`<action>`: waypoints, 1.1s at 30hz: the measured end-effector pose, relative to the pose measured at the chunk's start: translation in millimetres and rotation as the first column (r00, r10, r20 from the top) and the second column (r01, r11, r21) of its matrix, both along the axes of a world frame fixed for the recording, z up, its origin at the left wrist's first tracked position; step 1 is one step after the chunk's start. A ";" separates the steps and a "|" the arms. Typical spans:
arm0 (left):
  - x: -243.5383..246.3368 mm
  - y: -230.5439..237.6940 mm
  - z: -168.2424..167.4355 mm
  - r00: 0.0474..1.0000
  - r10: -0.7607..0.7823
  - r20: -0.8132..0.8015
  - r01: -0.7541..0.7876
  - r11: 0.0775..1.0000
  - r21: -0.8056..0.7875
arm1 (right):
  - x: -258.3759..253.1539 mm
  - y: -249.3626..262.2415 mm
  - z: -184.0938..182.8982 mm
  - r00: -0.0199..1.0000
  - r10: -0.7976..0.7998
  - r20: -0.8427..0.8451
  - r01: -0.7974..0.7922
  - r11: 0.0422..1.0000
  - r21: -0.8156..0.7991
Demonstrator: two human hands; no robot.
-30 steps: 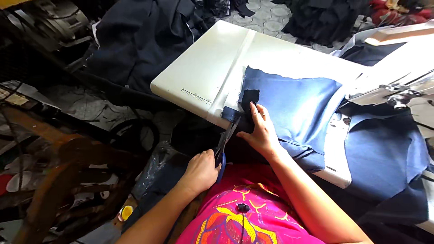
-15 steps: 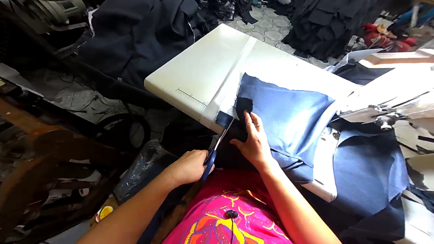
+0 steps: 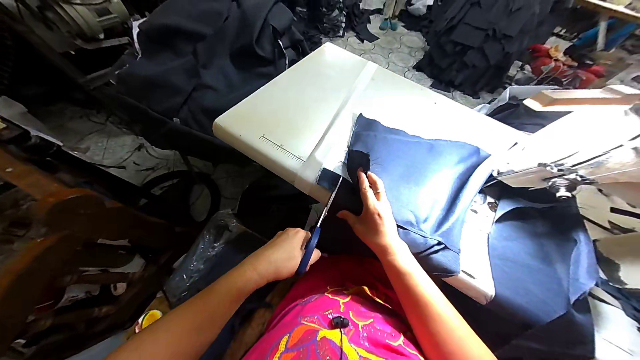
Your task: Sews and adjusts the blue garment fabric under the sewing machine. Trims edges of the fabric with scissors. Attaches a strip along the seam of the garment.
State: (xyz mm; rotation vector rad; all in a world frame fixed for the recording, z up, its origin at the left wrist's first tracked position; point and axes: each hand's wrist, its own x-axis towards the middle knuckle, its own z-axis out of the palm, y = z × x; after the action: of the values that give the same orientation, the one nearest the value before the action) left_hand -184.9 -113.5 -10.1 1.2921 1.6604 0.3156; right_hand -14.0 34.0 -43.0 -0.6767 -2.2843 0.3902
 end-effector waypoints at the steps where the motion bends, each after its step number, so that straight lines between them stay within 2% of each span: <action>1: -0.1 3.5 2.1 1.000 -0.014 -0.014 0.014 1.000 -0.009 | 0.2 -0.5 0.6 1.000 0.000 0.007 0.000 1.000 -0.012; 6: -2.3 11.6 3.6 0.997 -0.026 -0.068 0.025 1.000 -0.011 | 0.3 -0.6 1.2 1.000 0.005 0.004 -0.005 1.000 -0.009; 11: -0.8 7.1 8.6 0.999 0.042 -0.029 -0.043 0.998 -0.043 | -0.7 -1.1 0.3 1.000 0.006 -0.002 -0.006 1.000 -0.003; 18: -4.2 18.0 11.0 1.000 0.019 -0.014 -0.020 0.999 -0.046 | -1.1 0.7 -1.3 1.000 0.012 -0.011 -0.012 1.000 0.021; 22: -5.9 18.1 4.3 0.995 0.070 0.073 -0.069 0.997 -0.017 | -1.1 -0.6 -1.1 1.000 0.018 0.001 -0.018 1.000 0.003; 27: -8.0 15.4 -4.9 0.952 0.197 0.232 -0.202 0.979 -0.005 | -3.3 -2.4 5.8 0.999 0.023 0.024 -0.022 0.998 -0.066; 29: -6.3 13.0 -7.3 0.900 0.300 0.317 -0.311 0.950 -0.016 | -2.6 0.7 11.5 0.997 0.077 0.014 -0.074 0.984 -0.160; 31: -0.3 8.6 -11.0 0.795 0.450 0.407 -0.494 0.870 0.002 | 2.3 9.1 16.7 0.985 0.170 -0.028 -0.172 0.956 -0.240; 33: 7.5 3.4 -16.4 0.708 0.534 0.462 -0.628 0.775 0.066 | 13.9 20.5 29.7 0.963 0.251 0.094 -0.221 0.942 -0.251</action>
State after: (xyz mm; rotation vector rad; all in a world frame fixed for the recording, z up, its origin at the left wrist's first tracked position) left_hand -177.4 -110.1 -26.5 0.7203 1.6412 1.1194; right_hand 0.0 54.5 -13.3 -0.5554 -2.4707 0.7674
